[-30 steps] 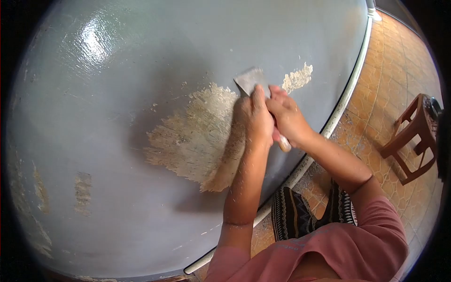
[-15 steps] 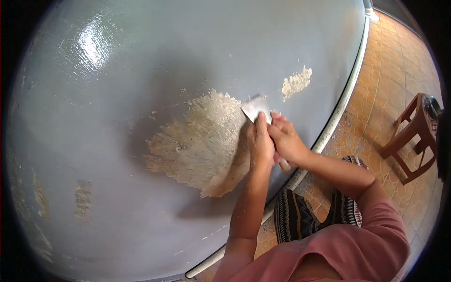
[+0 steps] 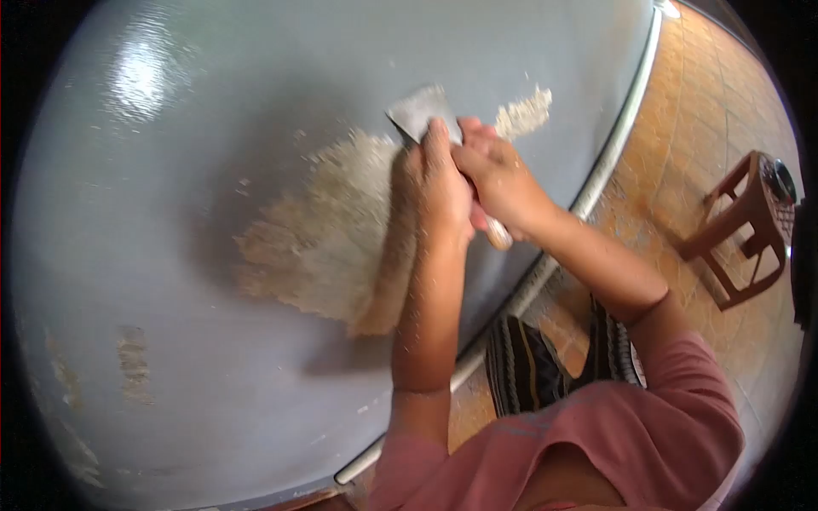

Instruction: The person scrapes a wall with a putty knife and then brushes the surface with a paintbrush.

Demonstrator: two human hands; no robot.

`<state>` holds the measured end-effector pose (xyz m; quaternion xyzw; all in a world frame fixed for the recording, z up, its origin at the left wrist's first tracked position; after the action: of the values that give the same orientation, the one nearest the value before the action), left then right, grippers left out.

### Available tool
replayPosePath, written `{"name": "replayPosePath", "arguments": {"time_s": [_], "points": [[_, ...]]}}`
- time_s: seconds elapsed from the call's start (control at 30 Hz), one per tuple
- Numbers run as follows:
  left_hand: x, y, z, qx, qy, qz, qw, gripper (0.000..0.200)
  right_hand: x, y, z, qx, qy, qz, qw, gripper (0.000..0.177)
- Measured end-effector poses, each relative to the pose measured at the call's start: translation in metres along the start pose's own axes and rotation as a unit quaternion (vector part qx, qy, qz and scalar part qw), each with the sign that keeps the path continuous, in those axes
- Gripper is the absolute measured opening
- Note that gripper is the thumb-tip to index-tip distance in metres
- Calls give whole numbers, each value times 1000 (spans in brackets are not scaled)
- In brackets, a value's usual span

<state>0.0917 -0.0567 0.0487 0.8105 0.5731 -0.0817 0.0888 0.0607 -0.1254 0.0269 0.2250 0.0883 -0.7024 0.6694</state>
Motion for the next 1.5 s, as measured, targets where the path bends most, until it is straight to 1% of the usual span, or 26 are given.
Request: {"name": "replayPosePath", "arguments": {"time_s": [0.03,0.13,0.23,0.3,0.37,0.4,0.43,0.47,0.5,0.6,0.63,0.67,0.73,0.77,0.83,0.87,0.97,1.07,1.1,1.17,1.2,1.3,1.33,1.37,1.43,1.5], "points": [[-1,-3,3,-17,8,15,1000,45,1,-4,-1,-10,23,23,999,35],[19,-23,40,19,5,-32,999,45,1,-24,-38,-60,13,-28,998,35],[20,-16,30,4,44,-54,998,45,2,-14,-32,-46,-35,-8,998,34],[1,-3,-1,-9,2,-3,1000,45,2,-2,-6,-6,-44,23,999,35],[-7,7,-10,-15,11,33,999,44,1,4,16,41,-24,33,998,35],[-5,1,-3,7,11,10,1000,42,5,-3,16,42,-94,13,995,34],[-1,-8,12,23,10,-12,1000,40,8,-9,-2,99,-128,6,987,32],[11,-14,34,30,-12,-54,998,40,4,-18,-20,24,-67,-25,997,32],[16,-26,40,45,-20,-63,997,42,2,-24,-33,-54,-5,-54,997,32],[14,-22,33,48,-31,-36,998,44,5,-16,-35,-61,-28,-1,998,34],[5,-16,24,44,-57,-24,997,45,6,-13,-28,-56,-1,6,998,34],[0,-7,13,9,-27,-10,1000,42,6,-5,-12,-46,24,14,999,34],[-5,-8,10,14,-26,-9,1000,44,8,-2,1,-22,40,36,998,36],[-7,-10,10,16,-24,-9,1000,45,9,-7,-4,-29,16,14,999,36],[9,-25,39,52,-43,-58,996,44,7,-25,-26,-44,-31,-28,998,37],[20,-27,55,63,-26,-50,996,44,6,-31,-42,-84,4,-26,996,36],[23,-22,50,76,-10,-25,997,41,5,-25,-42,-67,-16,-23,997,35],[7,-19,31,89,-28,-12,996,41,9,-19,-34,-82,43,13,996,37],[9,-23,36,79,-28,-27,996,41,10,-19,-33,-87,62,26,994,38],[21,-26,52,51,-23,-53,997,42,11,-23,-56,-49,1,19,999,37],[24,-29,51,69,-13,-39,997,44,9,-23,-58,-25,-19,10,999,37],[20,-21,34,24,53,-52,997,41,6,-14,-46,50,-66,-33,996,35],[15,-12,24,13,38,-36,999,42,1,-13,-22,-27,-21,-22,999,36],[6,-7,10,0,31,-14,999,41,1,-14,-18,-22,-2,-7,1000,36],[-5,-12,-3,26,36,3,999,40,2,-6,-5,4,36,29,999,36],[13,-12,36,28,-1,-26,999,39,4,-23,-17,-18,-3,-17,1000,35]]}}
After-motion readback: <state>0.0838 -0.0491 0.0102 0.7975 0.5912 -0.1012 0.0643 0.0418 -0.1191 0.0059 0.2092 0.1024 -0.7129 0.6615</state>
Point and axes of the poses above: each hand's wrist, its own y-axis towards the middle knuckle, its own x-axis out of the back of the hand, z = x × y, the point moved 4 cm from there along y, towards the middle knuckle, and after that the axes turned 1 degree about y, right-handed, at the moved point
